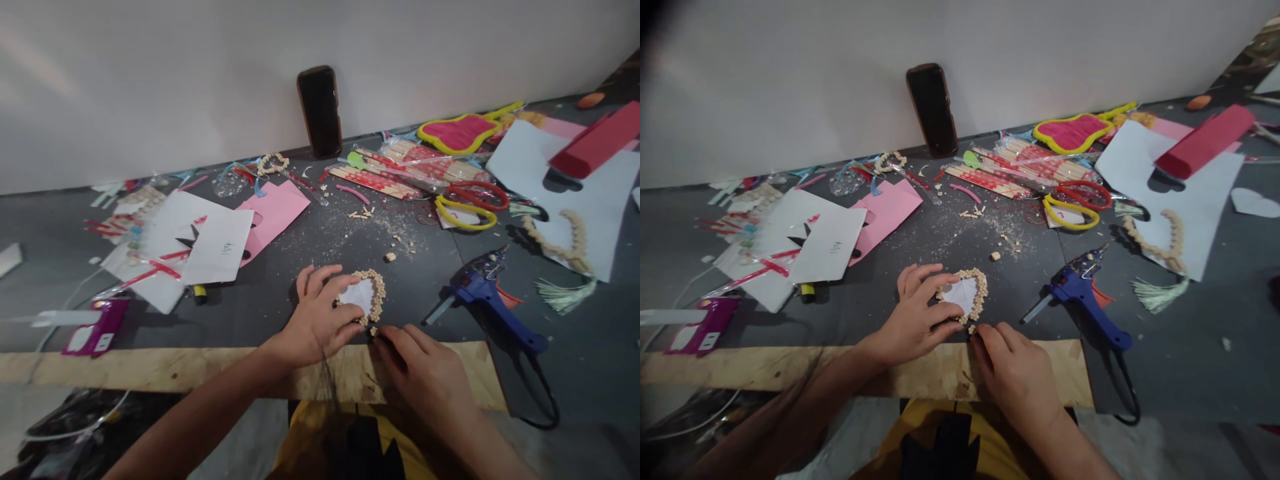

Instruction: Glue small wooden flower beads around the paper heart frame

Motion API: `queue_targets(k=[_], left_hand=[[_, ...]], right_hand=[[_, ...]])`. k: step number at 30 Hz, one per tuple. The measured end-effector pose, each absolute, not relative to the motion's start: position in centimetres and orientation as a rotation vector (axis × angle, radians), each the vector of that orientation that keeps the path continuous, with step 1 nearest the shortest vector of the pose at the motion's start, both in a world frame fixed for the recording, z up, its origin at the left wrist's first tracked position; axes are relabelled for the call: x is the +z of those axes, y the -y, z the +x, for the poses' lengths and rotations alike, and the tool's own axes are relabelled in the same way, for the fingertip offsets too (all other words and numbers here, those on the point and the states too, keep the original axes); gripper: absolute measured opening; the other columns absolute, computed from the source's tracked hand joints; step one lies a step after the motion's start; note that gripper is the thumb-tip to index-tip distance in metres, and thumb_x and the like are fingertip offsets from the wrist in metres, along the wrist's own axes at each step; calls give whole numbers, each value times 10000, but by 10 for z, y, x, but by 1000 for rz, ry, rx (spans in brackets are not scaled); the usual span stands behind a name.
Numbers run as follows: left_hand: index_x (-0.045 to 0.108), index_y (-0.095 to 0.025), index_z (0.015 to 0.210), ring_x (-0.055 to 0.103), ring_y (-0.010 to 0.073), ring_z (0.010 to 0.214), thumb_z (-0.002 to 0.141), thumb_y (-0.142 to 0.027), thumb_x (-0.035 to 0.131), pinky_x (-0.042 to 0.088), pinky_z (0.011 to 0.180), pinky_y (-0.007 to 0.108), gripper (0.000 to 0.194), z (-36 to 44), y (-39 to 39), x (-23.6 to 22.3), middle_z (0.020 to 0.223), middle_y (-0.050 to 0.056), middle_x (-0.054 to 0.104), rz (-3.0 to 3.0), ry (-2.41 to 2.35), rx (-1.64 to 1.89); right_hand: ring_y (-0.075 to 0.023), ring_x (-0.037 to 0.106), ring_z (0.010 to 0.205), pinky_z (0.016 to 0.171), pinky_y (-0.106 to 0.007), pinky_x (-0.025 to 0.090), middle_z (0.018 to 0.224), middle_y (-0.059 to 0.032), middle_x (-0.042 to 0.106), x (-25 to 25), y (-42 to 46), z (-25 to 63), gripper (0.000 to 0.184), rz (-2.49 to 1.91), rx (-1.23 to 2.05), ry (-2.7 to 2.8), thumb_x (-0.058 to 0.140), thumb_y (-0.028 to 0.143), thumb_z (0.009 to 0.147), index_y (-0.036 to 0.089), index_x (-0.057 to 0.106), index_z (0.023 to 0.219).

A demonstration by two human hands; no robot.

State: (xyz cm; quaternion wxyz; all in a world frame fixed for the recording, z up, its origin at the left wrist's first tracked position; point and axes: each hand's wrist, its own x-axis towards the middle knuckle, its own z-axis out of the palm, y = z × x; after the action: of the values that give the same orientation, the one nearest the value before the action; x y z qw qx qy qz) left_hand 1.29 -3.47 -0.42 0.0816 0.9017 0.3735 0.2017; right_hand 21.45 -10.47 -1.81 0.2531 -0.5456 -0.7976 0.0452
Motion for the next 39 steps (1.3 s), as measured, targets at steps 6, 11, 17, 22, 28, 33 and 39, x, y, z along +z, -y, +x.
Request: queue_targets(k=[6,11,17,22,28,33,39], left_hand=[[707,-288,928,323,313,1289,861,-363,643,140,1090,545,119,13,35,-3,1318,51,521,2691,-1100,583],[714,-275,855,322,319,1296,852,-353,655,142,1089,548,98,13,35,-5,1335,49,514,2676,-1086,601],[717,-283,872,318,321,1302,866,-348,650,173,1082,551,94,13,35,-10,1335,48,516,2648,-1070,646],[729,-301,888,307,319,1306,870,-341,655,172,1095,547,86,15,35,-12,1351,34,510,2640,-1098,640],[725,-288,881,318,330,1296,841,-468,677,169,1090,565,190,13,33,-9,1341,40,529,2678,-1083,640],[716,-284,909,290,341,1330,838,-352,676,149,1088,589,106,11,34,-4,1383,40,499,2667,-1088,586],[721,-284,844,282,320,1327,882,-368,644,129,1099,582,120,16,38,-4,1348,25,531,2654,-1134,604]], right_hand=[[-132,608,600,569,-267,374,705,2,645,-18,105,214,219,-1502,128,2161,459,291,983,183,649,968],[-133,601,591,566,-272,363,693,5,639,-17,105,214,222,-1500,111,2175,452,272,984,189,651,931],[-128,602,586,569,-264,366,681,15,633,-16,104,213,218,-1490,95,2182,454,267,984,193,649,923],[-129,608,583,562,-261,372,687,6,651,-15,102,213,203,-1495,96,2195,460,249,979,190,646,919],[-128,627,599,561,-251,394,709,-2,673,-14,103,214,204,-1505,108,2192,454,255,978,198,640,916],[-126,633,613,566,-246,407,717,-9,675,-12,104,214,196,-1505,153,2212,459,229,969,194,648,930],[-126,612,596,557,-252,390,694,-2,651,-12,105,214,202,-1496,157,2213,457,231,969,192,650,923]])
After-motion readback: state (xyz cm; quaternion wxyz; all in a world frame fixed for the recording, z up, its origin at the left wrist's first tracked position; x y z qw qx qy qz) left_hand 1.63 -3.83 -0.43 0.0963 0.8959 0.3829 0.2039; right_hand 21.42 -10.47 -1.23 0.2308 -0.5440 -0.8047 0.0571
